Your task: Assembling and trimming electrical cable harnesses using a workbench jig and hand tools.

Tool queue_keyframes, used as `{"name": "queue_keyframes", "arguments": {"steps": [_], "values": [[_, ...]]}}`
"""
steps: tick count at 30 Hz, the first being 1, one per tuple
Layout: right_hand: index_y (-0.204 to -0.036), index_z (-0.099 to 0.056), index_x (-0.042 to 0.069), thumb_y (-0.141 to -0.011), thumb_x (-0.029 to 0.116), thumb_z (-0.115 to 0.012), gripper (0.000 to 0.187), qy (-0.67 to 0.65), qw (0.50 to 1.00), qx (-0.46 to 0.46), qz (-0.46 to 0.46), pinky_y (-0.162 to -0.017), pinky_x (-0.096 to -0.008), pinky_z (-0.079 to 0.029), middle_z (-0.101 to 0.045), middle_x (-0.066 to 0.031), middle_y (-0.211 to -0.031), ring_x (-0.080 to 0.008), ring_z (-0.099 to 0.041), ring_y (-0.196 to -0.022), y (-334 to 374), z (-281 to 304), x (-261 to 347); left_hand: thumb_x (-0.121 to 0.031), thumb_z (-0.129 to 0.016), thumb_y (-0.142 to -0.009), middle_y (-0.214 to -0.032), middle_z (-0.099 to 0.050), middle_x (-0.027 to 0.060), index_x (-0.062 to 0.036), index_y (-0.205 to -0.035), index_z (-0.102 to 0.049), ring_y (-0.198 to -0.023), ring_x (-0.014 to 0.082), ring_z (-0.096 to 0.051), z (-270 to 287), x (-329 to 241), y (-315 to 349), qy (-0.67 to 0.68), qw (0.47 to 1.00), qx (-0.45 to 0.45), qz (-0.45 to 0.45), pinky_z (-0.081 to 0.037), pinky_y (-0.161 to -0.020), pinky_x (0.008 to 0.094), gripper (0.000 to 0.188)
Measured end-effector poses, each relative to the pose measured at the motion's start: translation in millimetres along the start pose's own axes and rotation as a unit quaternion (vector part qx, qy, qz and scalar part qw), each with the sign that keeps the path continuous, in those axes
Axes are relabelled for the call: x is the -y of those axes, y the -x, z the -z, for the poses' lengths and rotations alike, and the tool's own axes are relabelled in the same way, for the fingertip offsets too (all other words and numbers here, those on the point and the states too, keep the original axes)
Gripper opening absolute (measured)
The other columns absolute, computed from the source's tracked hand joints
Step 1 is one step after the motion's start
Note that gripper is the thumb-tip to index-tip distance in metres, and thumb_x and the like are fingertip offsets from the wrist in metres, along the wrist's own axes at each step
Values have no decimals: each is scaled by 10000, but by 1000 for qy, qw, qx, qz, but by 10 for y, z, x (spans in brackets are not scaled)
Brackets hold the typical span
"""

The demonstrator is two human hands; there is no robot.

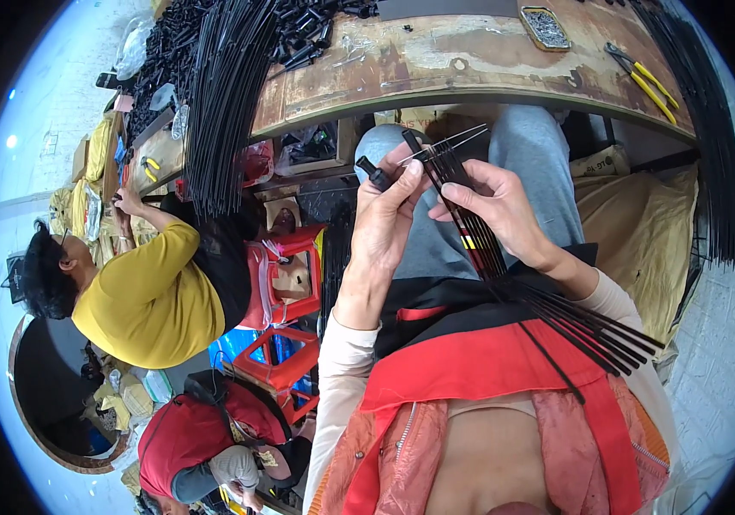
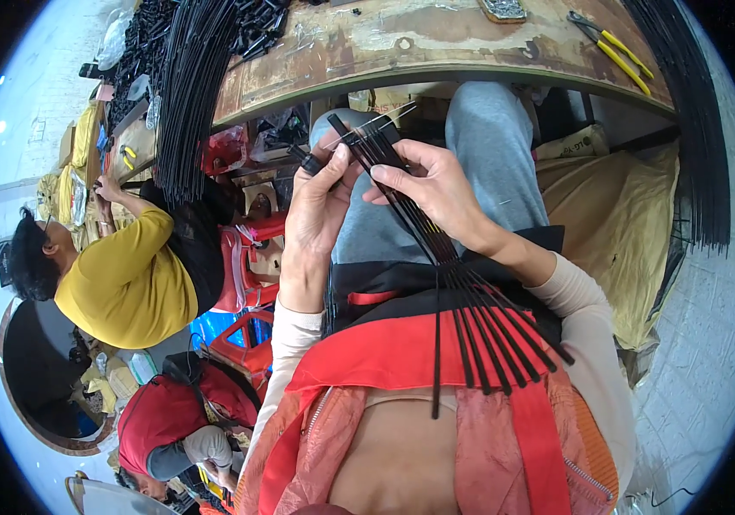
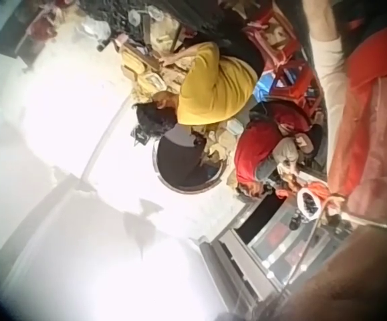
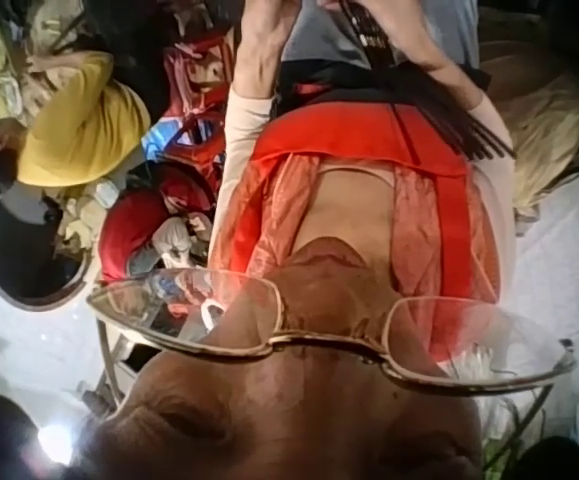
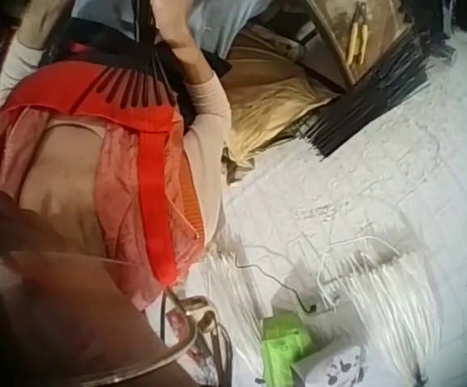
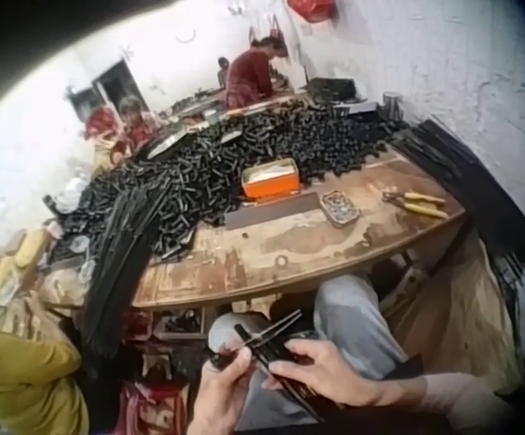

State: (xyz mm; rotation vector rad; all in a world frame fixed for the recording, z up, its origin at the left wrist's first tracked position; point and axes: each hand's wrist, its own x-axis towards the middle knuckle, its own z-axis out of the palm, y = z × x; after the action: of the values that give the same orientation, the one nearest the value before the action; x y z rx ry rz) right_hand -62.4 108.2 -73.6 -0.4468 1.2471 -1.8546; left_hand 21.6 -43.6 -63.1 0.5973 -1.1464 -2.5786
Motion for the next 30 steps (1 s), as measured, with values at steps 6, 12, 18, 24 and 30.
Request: {"name": "queue_keyframes", "arguments": {"steps": [6, 12, 18, 24, 30], "values": [[-1108, -592, -30, -952, 141, -612, 232, 28, 999, -11, 20, -747, -267, -559, -648, -78, -948, -176, -687, -836, 35, -56, 26, -63, -621, -927, -1136, -655, 79, 9, -1222, -591, -992, 148, -622, -42, -19, 22, 17, 1000, 18, 8, -485, -933, 292, 305], [-1088, -587, -27, -952, 136, -610, 214, 29, 999, -20, 34, -763, -267, -549, -647, -70, -976, -164, -678, -845, 76, -93, 21, -94, -630, -929, -1116, -662, 61, -10, -1226, -606, -970, 135, -596, -62, -1, 73, 59, 998, 27, 14, -448, -944, 282, 310], [-1110, -598, -16, -949, 138, -612, 223, -3, 999, 40, -12, -767, -274, -547, -653, -75, -1016, -176, -681, -851, 32, 11, 45, -116, -643, -926, -1059, -663, 34, -12, -1253, -593, -906, 111, -569, -44, -20, 95, 23, 999, 29, 24, -447, -894, 269, 347], [-1112, -604, -9, -947, 133, -613, 218, -13, 998, 63, -26, -764, -275, -553, -655, -69, -1000, -176, -686, -831, 27, 53, 35, -128, -642, -930, -1026, -648, 15, -14, -1257, -579, -897, 105, -566, -52, 5, 139, 9, 1000, 12, 22, -452, -890, 275, 352], [-1112, -597, -13, -940, 129, -625, 225, -43, 997, 53, -32, -744, -269, -569, -643, -66, -979, -177, -689, -828, 21, 69, -25, -165, -646, -934, -1028, -652, 19, -46, -1202, -588, -942, 108, -569, 47, 45, 62, 4, 997, 30, 65, -438, -931, 287, 299]]}}
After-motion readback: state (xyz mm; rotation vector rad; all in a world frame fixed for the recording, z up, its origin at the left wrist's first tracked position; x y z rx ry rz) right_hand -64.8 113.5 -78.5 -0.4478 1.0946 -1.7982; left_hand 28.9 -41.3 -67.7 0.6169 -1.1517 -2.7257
